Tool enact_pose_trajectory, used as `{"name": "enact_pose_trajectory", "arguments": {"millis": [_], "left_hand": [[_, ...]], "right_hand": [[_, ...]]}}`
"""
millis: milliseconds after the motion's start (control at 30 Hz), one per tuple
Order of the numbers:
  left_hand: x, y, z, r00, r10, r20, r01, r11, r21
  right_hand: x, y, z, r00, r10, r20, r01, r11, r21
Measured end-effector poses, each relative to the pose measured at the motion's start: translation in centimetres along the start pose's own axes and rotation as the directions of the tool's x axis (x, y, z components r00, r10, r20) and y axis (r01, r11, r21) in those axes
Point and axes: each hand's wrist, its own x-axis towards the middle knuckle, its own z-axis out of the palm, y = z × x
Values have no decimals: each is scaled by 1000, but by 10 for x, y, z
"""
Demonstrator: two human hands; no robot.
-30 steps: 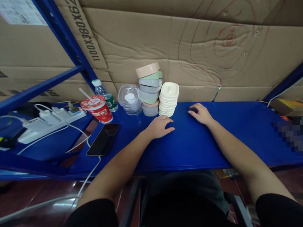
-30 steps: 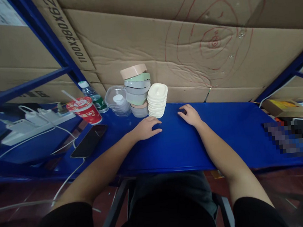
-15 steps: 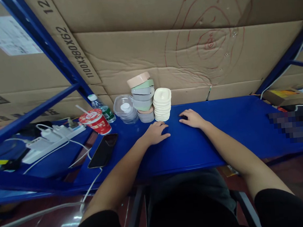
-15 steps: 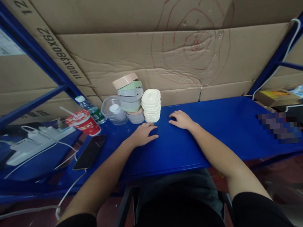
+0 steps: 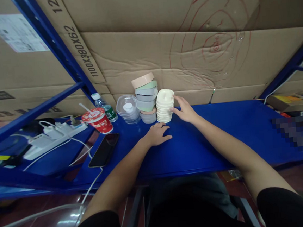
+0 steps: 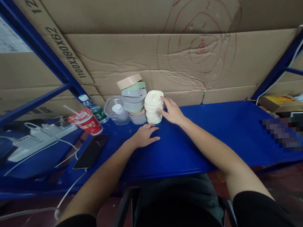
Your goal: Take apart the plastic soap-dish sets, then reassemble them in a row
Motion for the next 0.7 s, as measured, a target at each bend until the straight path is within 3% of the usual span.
{"name": "enact_pose_trajectory", "arguments": {"millis": [100, 233, 533, 700], "left_hand": [[-1, 2, -2, 1000, -19, 23, 19, 1000, 6], [-1, 1, -2, 999, -11, 34, 11, 1000, 11], [-1, 1, -1, 999, -12, 36, 12, 1000, 4], [-2, 5, -5, 999, -17, 47, 17, 1000, -1]], "right_hand": [[18, -8, 7, 992, 117, 51, -117, 993, -11], [24, -12, 14, 988, 145, 48, -146, 989, 22], [21, -12, 0, 973, 56, -222, -28, 992, 127], [-4, 12, -24, 948, 31, -318, 7, 993, 117]]}}
